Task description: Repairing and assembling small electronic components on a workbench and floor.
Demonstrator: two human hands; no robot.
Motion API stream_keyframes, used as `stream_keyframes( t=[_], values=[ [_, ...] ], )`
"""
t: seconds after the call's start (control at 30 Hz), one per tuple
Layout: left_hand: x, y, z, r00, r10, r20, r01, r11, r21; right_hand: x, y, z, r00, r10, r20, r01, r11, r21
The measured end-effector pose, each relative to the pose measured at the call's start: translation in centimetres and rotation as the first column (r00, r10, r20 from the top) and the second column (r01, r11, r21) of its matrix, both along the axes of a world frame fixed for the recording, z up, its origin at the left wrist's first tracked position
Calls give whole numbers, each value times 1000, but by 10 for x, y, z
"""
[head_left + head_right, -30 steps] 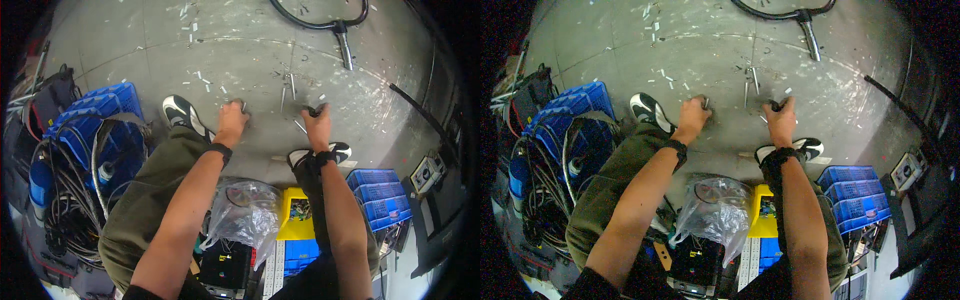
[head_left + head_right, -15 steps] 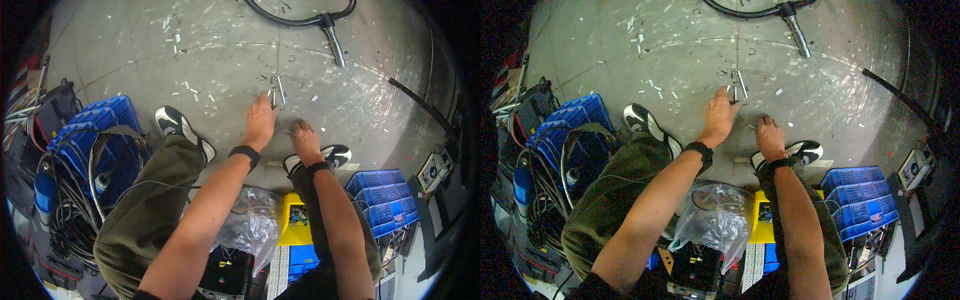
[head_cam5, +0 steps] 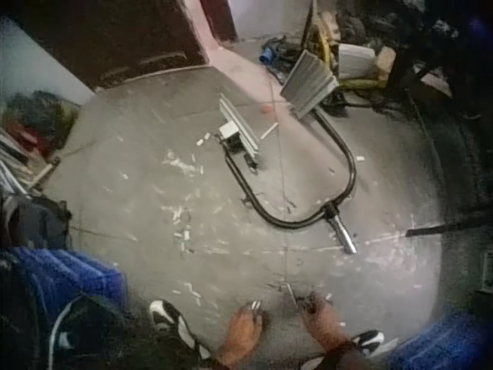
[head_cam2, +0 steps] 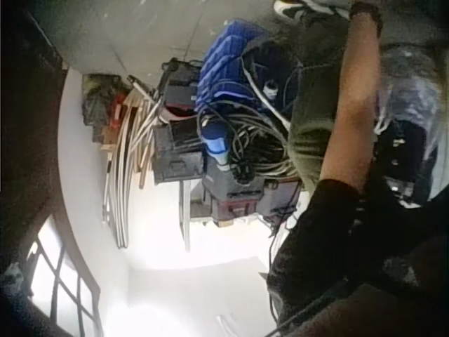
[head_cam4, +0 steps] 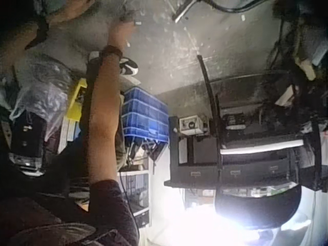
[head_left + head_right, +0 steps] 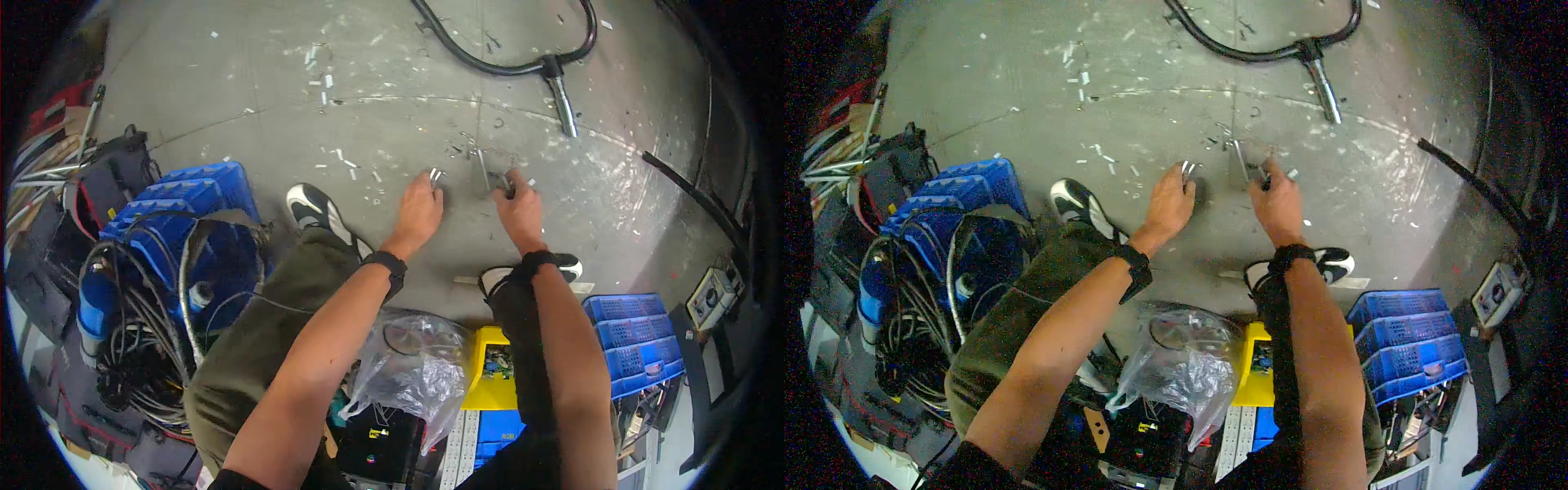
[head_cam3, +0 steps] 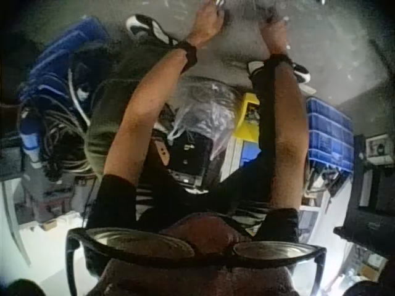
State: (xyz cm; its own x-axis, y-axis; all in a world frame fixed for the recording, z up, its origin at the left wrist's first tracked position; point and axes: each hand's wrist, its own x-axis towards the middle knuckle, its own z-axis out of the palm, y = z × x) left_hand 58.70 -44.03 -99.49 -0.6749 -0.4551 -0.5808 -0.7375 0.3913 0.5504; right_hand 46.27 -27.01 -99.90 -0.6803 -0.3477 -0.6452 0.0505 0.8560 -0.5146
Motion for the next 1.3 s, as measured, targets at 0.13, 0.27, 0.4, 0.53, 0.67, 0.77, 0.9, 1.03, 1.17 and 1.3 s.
stream_keyframes(
  t=[0.13,0.27,0.4,0.53,0.67,0.77,0.9,1.03,1.17,1.3],
  values=[
    [-5,-53,17,995,59,79,-62,997,41,-8,-35,-7,993,71,-91,-69,997,29],
    [-27,-107,22,944,198,264,-211,977,23,-3,-54,-18,983,133,-124,-117,985,124],
    [-28,-157,5,914,363,183,-357,932,-67,0,-52,-27,960,229,-161,-204,966,160],
    [-19,-207,-27,931,342,-130,-358,925,-130,0,-46,-20,994,104,-22,-104,994,35],
    [-5,-222,-15,868,491,76,-493,870,13,10,-49,10,999,45,-12,-45,998,-53],
    [2,-210,17,942,279,185,-293,955,54,27,-56,37,860,-268,433,339,936,-93],
    [7,-172,48,973,146,177,-211,875,436,42,-72,69,726,-300,619,502,847,-178],
    [17,-118,80,979,-165,-123,192,947,259,38,-95,108,728,-320,606,504,850,-156],
    [20,-69,123,979,-160,-128,194,923,331,29,-106,151,719,-342,605,511,850,-126],
    [17,-47,167,983,-180,42,131,841,525,27,-98,180,703,-317,636,482,870,-99]
  ],
)
